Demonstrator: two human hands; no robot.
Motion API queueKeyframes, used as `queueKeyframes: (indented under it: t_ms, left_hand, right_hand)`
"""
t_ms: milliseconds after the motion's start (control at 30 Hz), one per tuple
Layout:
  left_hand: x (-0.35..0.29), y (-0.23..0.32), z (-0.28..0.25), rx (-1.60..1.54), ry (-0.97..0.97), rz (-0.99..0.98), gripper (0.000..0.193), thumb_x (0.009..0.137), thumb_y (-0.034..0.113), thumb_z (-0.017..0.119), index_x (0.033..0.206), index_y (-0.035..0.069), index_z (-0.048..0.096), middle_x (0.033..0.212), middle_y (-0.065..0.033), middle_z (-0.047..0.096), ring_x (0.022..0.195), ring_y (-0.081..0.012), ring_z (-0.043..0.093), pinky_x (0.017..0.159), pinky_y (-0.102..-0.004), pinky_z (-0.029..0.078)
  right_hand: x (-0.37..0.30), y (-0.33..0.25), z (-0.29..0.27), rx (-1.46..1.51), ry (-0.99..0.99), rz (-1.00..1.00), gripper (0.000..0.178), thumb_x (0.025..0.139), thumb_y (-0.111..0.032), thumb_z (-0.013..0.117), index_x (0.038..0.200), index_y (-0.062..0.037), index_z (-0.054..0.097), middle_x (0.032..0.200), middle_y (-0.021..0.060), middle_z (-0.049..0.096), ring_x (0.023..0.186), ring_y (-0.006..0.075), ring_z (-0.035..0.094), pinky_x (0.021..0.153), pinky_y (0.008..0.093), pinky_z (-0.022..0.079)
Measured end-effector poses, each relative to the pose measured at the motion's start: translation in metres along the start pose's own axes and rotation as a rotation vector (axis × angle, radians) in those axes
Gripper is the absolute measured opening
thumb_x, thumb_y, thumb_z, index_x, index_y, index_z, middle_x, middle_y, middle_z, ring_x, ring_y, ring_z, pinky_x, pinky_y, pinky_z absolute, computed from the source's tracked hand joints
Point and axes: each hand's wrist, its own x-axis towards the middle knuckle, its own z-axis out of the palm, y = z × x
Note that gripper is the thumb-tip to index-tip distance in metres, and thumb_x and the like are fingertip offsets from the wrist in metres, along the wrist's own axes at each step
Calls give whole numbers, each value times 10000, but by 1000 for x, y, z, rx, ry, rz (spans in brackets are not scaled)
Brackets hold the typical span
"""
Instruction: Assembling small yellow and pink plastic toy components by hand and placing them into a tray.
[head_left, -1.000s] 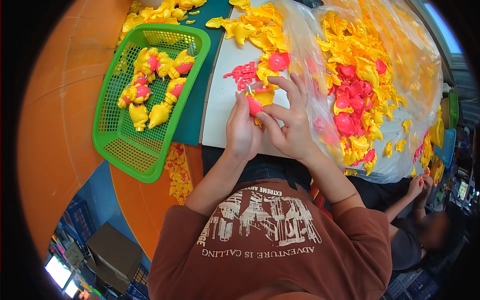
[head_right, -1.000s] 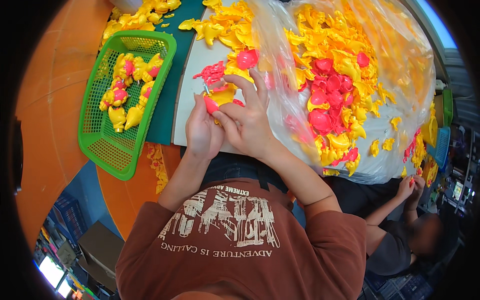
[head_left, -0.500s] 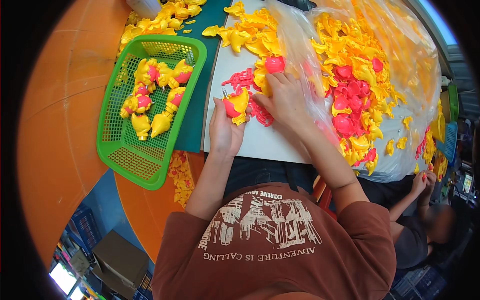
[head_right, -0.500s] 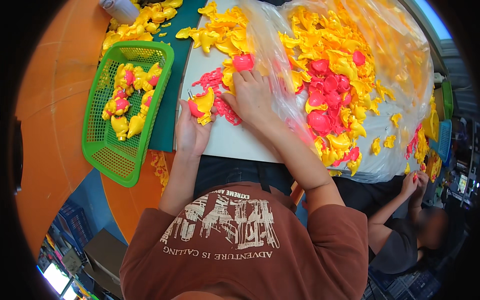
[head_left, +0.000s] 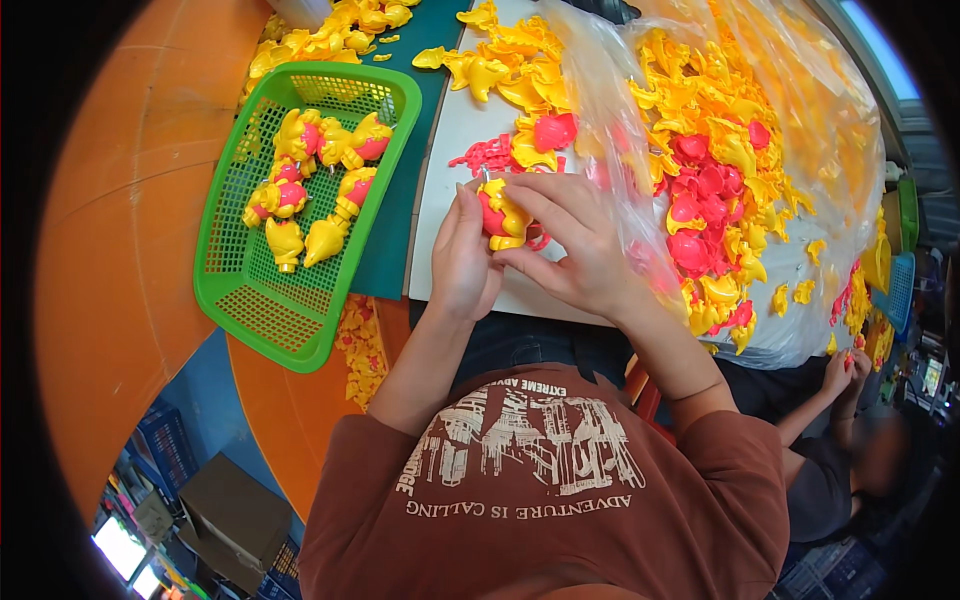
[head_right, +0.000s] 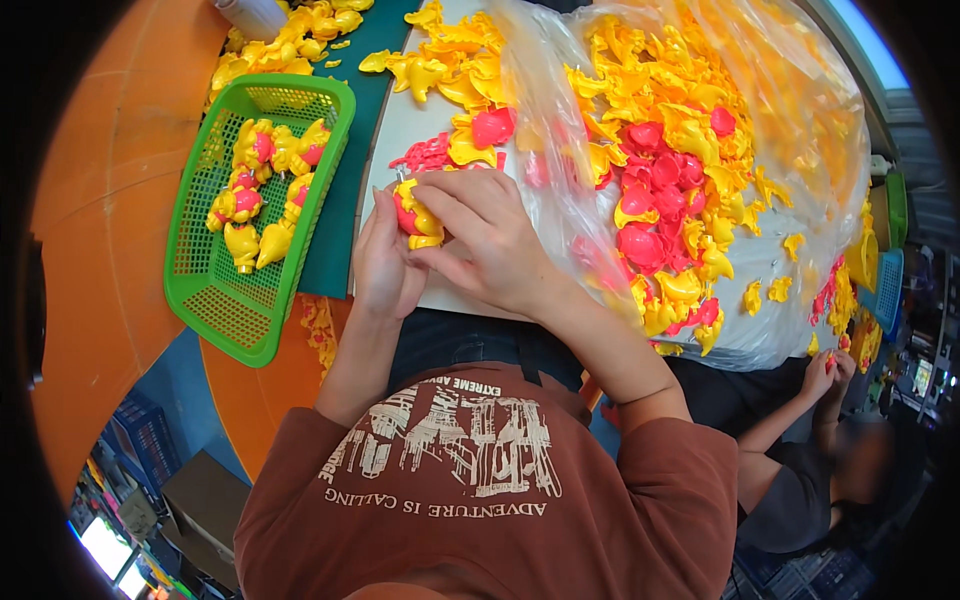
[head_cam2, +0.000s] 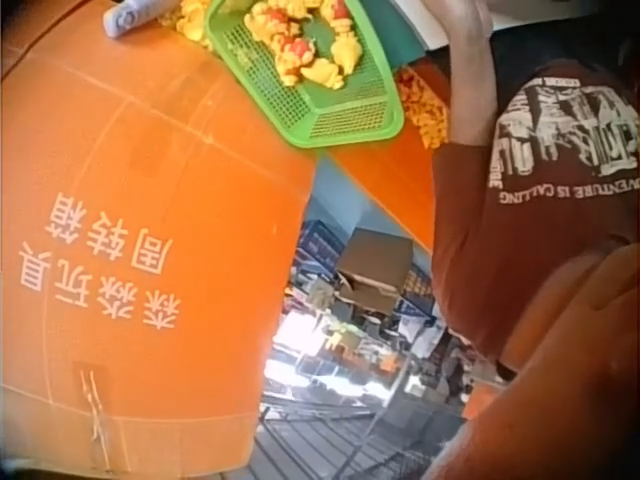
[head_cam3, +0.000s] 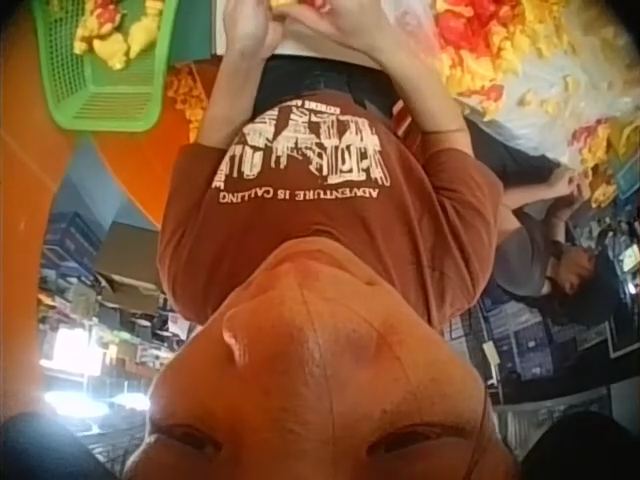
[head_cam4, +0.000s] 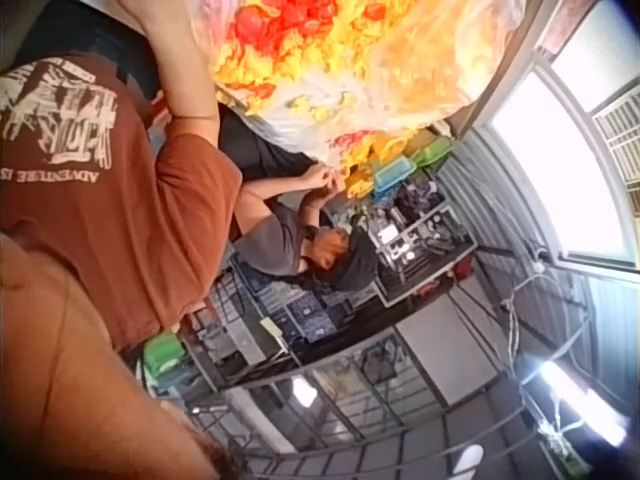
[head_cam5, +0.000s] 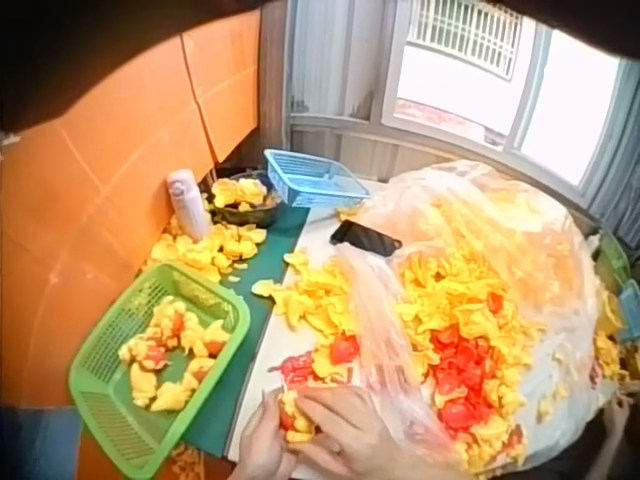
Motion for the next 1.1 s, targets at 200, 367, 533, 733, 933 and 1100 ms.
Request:
queueKeyframes:
  t_ms: [200,367,533,733,933,1100]
  left_hand:
    - [-11,6,9,110,-91,61,473,1004,375,224,1266,9,369,1152,-132,521,989,-205,585,828,-352,519]
    - [-17,8,11,136,-94,71,474,1005,375,216,1266,7,361,1149,-124,516,974,-190,583,812,-338,520]
    - [-19,6,11,97,-94,69,426,998,346,320,1258,11,355,1131,-109,520,956,-172,582,795,-314,520]
    - [-17,5,0,114,-262,128,473,902,235,592,1251,14,361,1102,-103,541,937,-159,585,805,-305,508]
    - [-19,3,2,177,-397,231,505,852,199,665,1227,-7,398,1118,-105,541,979,-171,570,865,-299,467]
    - [-17,-6,2,249,-353,341,469,857,135,615,1239,-19,390,1163,-109,485,1049,-165,509,927,-291,405]
  right_hand:
    - [-2,-3,-9,49,-18,-32,563,641,-163,794,1140,-7,584,1165,137,572,1057,296,562,915,399,428]
    - [0,-8,-13,55,-87,-63,539,655,-153,784,1137,-9,591,1198,147,559,1102,302,555,960,423,406]
    - [-1,-8,-16,130,-128,-6,532,671,-151,774,1147,-8,585,1211,152,551,1134,320,539,990,429,386]
    - [3,-11,-20,313,-105,19,513,729,-60,717,1202,29,541,1229,175,533,1186,317,496,1010,421,374]
    - [-2,-4,-21,969,-18,632,287,907,-50,532,1176,45,555,1151,128,592,1075,171,550,912,299,442]
    - [1,-9,-19,990,40,665,244,905,-52,540,1121,48,588,1113,112,615,1021,152,572,889,291,453]
